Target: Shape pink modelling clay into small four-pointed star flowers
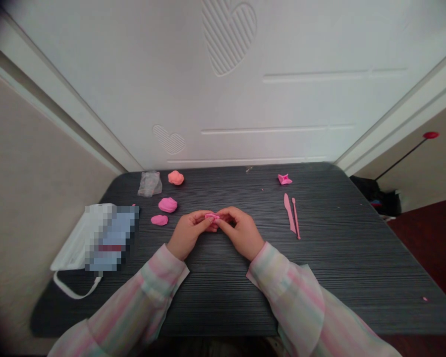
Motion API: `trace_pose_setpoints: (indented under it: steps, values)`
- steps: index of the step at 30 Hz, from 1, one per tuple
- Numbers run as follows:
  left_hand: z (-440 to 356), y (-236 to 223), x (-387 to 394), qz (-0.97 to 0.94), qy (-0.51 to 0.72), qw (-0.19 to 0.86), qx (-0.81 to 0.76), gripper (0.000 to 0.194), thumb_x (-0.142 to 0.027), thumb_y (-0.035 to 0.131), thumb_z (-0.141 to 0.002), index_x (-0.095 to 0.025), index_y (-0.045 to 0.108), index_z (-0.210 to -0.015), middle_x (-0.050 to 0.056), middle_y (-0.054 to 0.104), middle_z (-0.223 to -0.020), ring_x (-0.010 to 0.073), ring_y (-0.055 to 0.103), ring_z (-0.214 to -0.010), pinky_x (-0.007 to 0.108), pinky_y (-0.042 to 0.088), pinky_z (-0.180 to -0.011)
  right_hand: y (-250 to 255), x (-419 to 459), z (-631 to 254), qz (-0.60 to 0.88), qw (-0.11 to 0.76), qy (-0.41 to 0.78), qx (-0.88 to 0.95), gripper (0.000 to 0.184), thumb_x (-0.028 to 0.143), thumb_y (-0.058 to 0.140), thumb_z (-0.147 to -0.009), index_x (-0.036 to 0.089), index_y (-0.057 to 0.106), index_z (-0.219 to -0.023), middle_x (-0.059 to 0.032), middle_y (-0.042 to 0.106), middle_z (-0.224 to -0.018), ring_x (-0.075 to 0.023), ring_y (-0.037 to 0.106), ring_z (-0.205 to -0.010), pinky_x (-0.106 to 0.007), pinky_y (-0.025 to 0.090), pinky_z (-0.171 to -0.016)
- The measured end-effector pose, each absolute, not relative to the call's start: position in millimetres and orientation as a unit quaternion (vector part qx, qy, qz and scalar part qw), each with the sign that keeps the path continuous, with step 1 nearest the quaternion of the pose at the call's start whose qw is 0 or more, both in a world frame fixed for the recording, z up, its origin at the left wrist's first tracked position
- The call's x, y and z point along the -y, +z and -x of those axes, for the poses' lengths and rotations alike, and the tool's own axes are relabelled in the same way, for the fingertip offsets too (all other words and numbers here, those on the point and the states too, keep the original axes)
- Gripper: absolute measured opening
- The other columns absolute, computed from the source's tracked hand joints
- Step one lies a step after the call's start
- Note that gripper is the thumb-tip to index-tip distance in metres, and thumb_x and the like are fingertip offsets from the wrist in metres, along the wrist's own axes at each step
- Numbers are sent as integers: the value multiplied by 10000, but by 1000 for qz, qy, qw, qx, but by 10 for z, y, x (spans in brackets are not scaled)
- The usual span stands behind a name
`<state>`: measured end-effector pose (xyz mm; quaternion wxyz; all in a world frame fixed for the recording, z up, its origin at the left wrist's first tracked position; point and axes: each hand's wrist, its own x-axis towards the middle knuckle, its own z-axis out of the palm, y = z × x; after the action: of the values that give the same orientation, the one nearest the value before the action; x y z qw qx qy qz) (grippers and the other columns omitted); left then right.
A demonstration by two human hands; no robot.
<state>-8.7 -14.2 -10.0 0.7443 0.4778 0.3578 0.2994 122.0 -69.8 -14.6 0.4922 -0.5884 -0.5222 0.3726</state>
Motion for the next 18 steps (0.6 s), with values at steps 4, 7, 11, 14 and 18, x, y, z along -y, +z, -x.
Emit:
trace_pose_setpoints:
  steps: [4,7,11,14,18]
  values:
    - [83,-92,157,-400,296,805,-322,200,-257,596,-700,-97,659,-803,63,670,-821,130,611,-707,257,475,-709,-145,690,-1252,623,476,273,558,141,321,579,-726,182,569,-745,-1,534,-697,-116,493,-644,-266,411,-610]
    - [99,-73,148,-352,276,839,-311,222,-276,587,-708,-81,662,-783,84,676,-779,143,619,-685,265,478,-697,-152,689,-1271,619,483,273,556,156,340,593,-713,187,564,-728,6,510,-684,-113,474,-630,-261,400,-591]
    - [133,-61,122,-311,242,872,-292,186,-229,609,-695,-85,654,-805,81,677,-748,137,619,-690,255,480,-695,-158,703,-1266,598,504,299,546,131,324,583,-726,201,572,-770,7,519,-703,-114,488,-645,-264,412,-612]
    - [139,-60,119,-294,229,882,-288,188,-213,629,-680,-93,648,-823,77,673,-765,132,616,-708,248,477,-706,-156,712,-1254,585,516,306,546,121,311,564,-745,205,581,-800,-6,544,-747,-123,512,-691,-273,423,-638]
    - [124,-59,136,-295,222,884,-287,242,-223,675,-640,-86,647,-837,65,653,-765,108,592,-710,223,466,-705,-151,718,-1246,574,523,268,571,88,270,541,-766,206,594,-795,-12,554,-760,-128,521,-736,-277,427,-665]
